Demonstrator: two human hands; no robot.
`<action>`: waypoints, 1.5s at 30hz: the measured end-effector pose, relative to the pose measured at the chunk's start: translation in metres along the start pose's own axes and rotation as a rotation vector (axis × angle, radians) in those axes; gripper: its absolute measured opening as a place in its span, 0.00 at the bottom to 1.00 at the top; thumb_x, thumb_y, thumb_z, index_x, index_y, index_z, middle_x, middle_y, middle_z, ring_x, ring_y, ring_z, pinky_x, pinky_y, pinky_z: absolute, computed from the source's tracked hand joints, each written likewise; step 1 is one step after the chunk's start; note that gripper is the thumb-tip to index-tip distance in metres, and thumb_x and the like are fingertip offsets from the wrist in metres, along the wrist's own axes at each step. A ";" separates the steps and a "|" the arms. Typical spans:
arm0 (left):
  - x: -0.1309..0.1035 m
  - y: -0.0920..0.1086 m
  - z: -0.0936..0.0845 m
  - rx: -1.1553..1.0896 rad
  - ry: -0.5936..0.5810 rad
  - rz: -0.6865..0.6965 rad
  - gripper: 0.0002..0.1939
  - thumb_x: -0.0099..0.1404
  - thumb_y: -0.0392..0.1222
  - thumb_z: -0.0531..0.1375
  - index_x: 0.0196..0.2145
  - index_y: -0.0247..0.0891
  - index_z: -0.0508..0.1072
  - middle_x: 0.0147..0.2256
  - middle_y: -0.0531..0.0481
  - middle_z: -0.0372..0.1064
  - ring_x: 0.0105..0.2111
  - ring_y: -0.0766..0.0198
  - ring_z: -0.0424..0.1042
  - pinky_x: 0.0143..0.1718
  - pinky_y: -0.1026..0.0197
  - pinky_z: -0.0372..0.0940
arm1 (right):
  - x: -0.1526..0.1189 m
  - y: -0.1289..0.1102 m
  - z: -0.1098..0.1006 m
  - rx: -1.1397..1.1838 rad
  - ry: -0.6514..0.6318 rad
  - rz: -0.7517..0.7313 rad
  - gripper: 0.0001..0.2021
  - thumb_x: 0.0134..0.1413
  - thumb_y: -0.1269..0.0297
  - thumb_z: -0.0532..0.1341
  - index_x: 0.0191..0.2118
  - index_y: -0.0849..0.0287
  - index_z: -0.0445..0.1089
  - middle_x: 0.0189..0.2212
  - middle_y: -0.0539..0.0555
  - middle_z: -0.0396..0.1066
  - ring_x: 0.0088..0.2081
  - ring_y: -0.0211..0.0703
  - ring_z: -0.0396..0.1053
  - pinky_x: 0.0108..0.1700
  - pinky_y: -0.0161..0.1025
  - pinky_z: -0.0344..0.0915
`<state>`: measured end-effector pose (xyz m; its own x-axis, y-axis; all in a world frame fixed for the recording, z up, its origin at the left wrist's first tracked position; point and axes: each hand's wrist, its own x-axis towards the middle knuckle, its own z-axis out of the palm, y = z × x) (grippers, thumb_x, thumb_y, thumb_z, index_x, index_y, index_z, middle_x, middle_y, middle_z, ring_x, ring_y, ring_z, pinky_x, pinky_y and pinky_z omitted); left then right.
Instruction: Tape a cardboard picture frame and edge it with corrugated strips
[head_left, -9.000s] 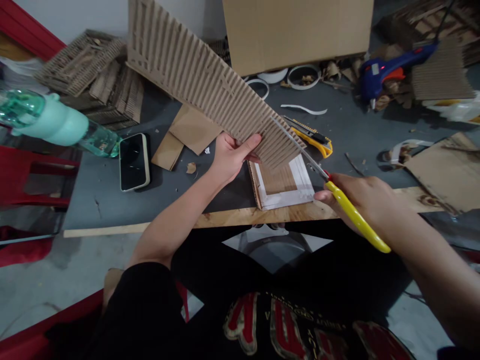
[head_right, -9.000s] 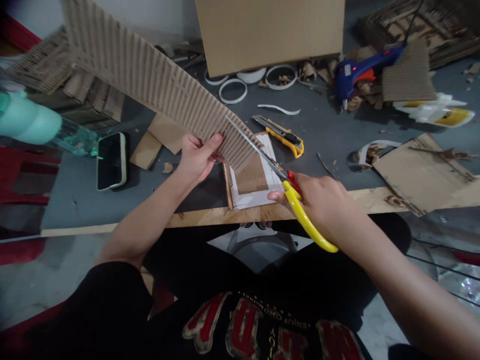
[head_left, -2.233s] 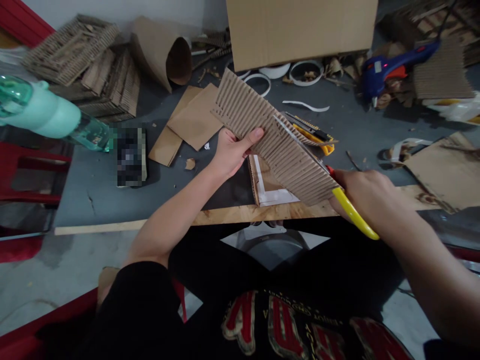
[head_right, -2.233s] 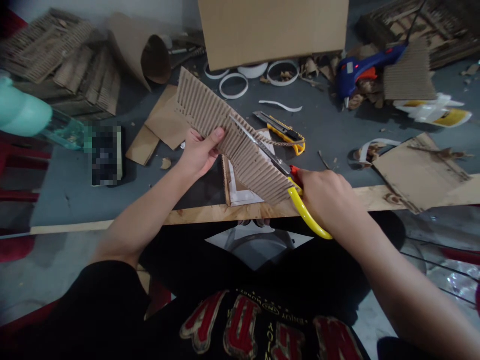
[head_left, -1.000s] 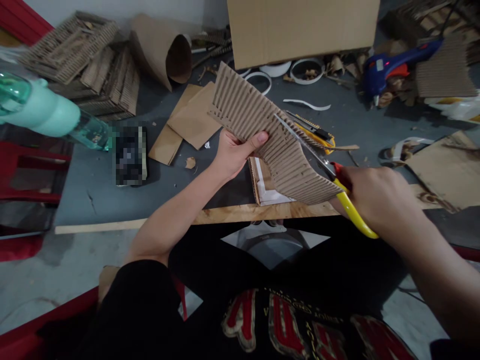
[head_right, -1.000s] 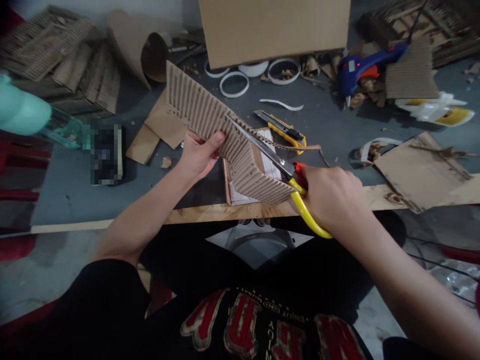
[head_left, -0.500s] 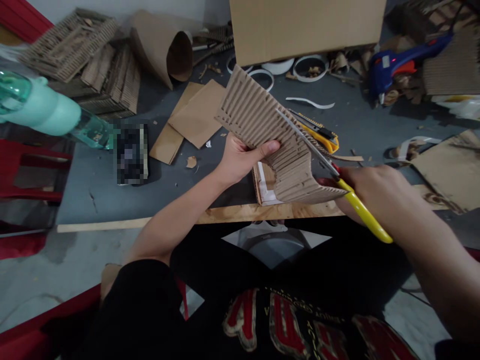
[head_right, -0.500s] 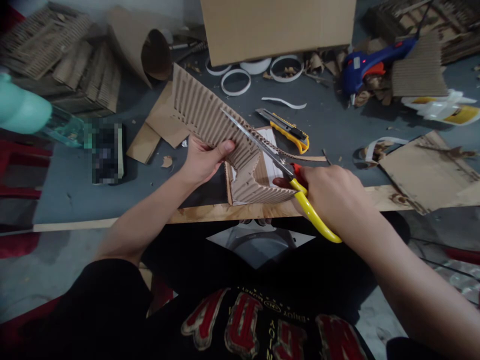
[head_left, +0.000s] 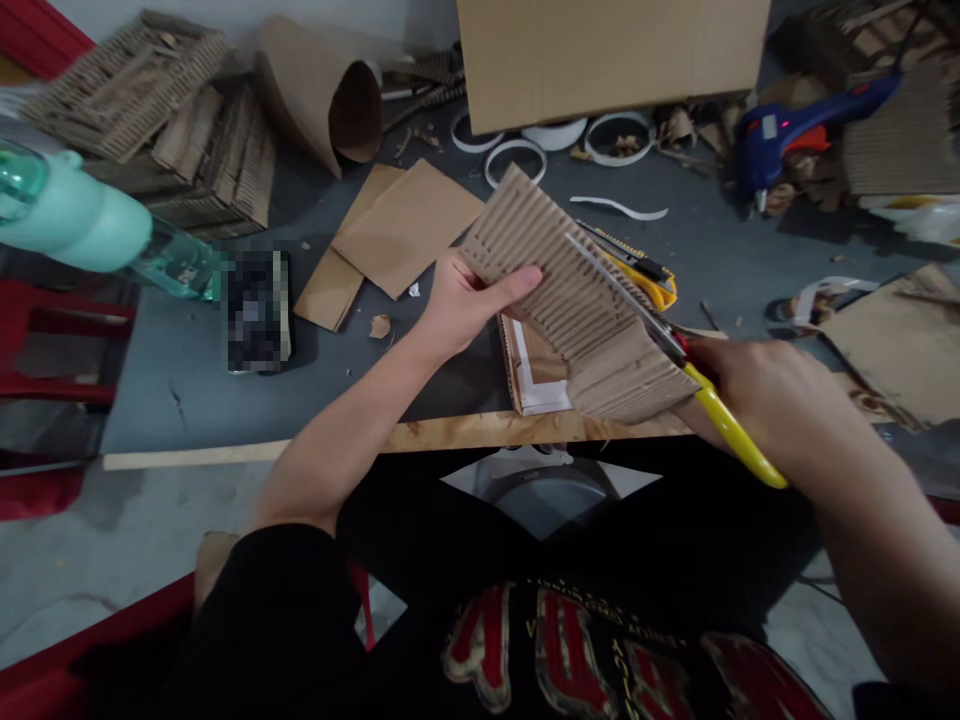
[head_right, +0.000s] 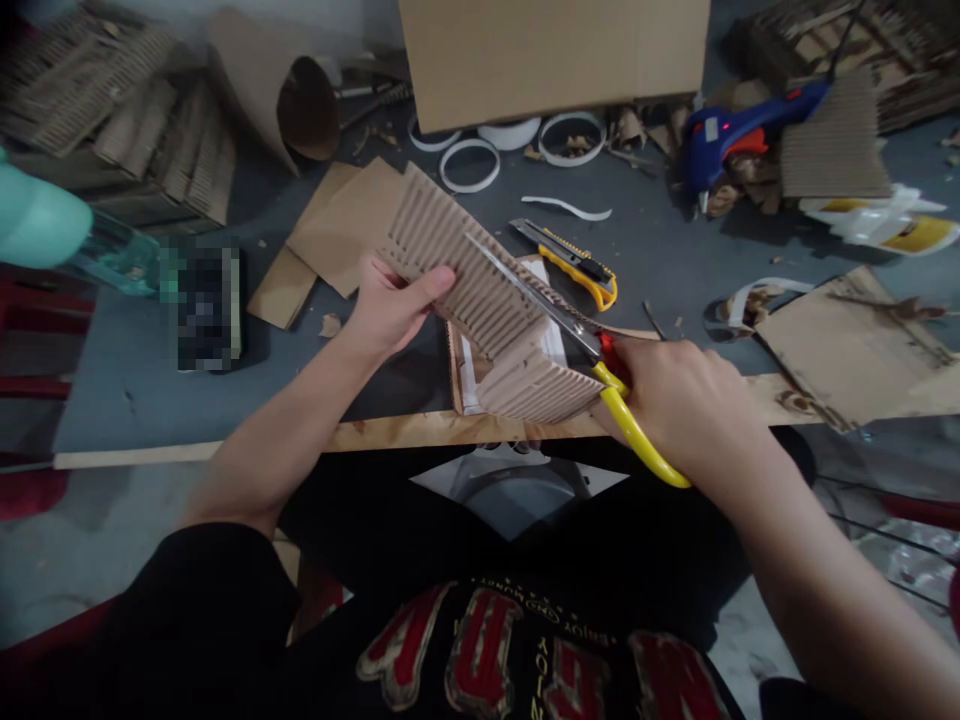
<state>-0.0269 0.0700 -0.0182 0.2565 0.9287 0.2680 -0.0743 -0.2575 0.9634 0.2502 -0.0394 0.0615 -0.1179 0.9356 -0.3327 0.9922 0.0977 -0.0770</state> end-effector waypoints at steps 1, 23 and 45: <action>-0.001 0.000 0.002 0.026 -0.005 0.015 0.36 0.55 0.78 0.73 0.40 0.42 0.81 0.40 0.47 0.81 0.55 0.44 0.83 0.55 0.42 0.83 | 0.000 -0.001 -0.002 -0.038 -0.063 0.041 0.21 0.53 0.46 0.52 0.39 0.54 0.73 0.36 0.68 0.82 0.36 0.67 0.80 0.33 0.46 0.57; -0.009 -0.001 0.008 0.002 -0.016 -0.040 0.35 0.56 0.78 0.73 0.40 0.42 0.78 0.38 0.46 0.78 0.52 0.43 0.83 0.46 0.44 0.86 | 0.006 -0.009 -0.010 0.049 -0.166 -0.024 0.15 0.49 0.45 0.47 0.32 0.50 0.60 0.25 0.59 0.65 0.30 0.53 0.67 0.34 0.44 0.54; -0.008 -0.006 0.004 -0.047 -0.231 -0.218 0.35 0.54 0.76 0.75 0.37 0.41 0.77 0.31 0.47 0.78 0.32 0.53 0.84 0.30 0.51 0.85 | 0.019 -0.014 -0.010 0.011 -0.127 -0.081 0.20 0.68 0.46 0.48 0.32 0.53 0.65 0.30 0.64 0.76 0.30 0.52 0.71 0.35 0.44 0.54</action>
<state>-0.0245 0.0626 -0.0266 0.4825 0.8742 0.0543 -0.0364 -0.0419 0.9985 0.2346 -0.0198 0.0660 -0.2020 0.8744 -0.4413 0.9789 0.1664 -0.1185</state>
